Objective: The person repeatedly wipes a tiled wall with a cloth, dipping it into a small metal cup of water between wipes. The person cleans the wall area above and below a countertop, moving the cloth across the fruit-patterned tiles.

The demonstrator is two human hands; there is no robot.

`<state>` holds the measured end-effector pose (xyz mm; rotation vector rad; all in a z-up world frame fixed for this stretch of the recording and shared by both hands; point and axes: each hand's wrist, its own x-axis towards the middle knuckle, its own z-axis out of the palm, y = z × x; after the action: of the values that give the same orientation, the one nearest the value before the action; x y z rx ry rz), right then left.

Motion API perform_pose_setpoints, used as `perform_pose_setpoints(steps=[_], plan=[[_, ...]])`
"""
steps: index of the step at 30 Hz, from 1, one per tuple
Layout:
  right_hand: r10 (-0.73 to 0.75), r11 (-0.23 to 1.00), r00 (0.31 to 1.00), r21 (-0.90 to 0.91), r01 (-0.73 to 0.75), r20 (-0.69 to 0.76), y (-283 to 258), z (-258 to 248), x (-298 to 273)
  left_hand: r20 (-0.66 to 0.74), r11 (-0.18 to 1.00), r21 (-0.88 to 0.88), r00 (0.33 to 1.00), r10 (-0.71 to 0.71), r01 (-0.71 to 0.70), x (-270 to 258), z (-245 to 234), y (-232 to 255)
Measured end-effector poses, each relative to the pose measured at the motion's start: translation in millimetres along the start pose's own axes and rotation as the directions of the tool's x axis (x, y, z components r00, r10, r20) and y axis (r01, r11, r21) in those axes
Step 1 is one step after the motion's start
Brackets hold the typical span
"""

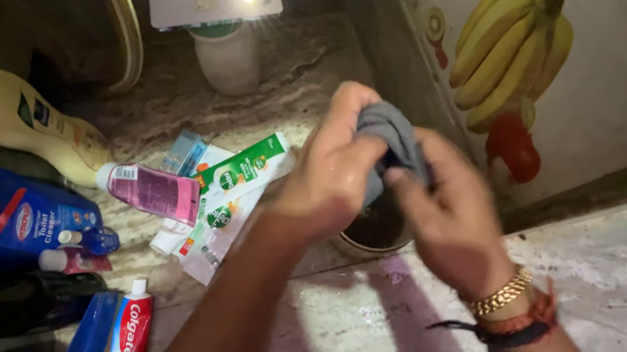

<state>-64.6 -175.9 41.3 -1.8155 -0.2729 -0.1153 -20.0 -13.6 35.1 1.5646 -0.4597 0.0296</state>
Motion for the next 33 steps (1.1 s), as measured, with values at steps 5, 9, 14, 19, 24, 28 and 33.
perform_pose_setpoints(steps=[5, 9, 14, 19, 24, 28, 33], plan=[[-0.196, 0.977, 0.968, 0.120, 0.178, 0.158, 20.5, 17.1, -4.1, 0.130, 0.990, -0.139, 0.992, 0.004, 0.014, 1.1, 7.4, -30.5], [0.420, 0.717, 0.887, 0.528, -0.455, 0.194, 23.0, 6.5, 5.1, 0.254, 0.988, 0.000, 0.956, -0.147, 0.152, -3.4, -8.4, -7.3], [0.575, 0.522, 0.725, 0.513, -0.682, 0.379, 28.5, -27.4, 10.1, 0.272, 0.512, 0.692, 0.840, 0.469, -0.509, -6.5, -12.2, 22.6], [0.423, 0.690, 0.772, 0.384, -0.614, 0.475, 40.5, -22.2, 7.7, 0.420, 0.260, 0.759, 0.753, 0.506, -0.597, -10.6, -6.8, 5.0], [0.147, 0.912, 0.978, -0.404, -0.075, 0.151, 31.4, 2.1, 4.3, 0.430, 0.241, 0.819, 0.836, 0.341, -0.520, -10.0, -0.8, -25.9], [0.125, 0.633, 0.992, -0.772, -0.064, 0.020, 20.1, 18.4, -6.6, 0.347, 0.261, 0.866, 0.888, 0.302, -0.426, -8.5, 9.4, -41.8], [-0.136, 0.474, 0.987, -0.869, 0.140, 0.085, 20.7, 22.9, -10.0, 0.339, 0.261, 0.907, 0.941, 0.010, -0.330, -11.8, 7.3, -47.2]])
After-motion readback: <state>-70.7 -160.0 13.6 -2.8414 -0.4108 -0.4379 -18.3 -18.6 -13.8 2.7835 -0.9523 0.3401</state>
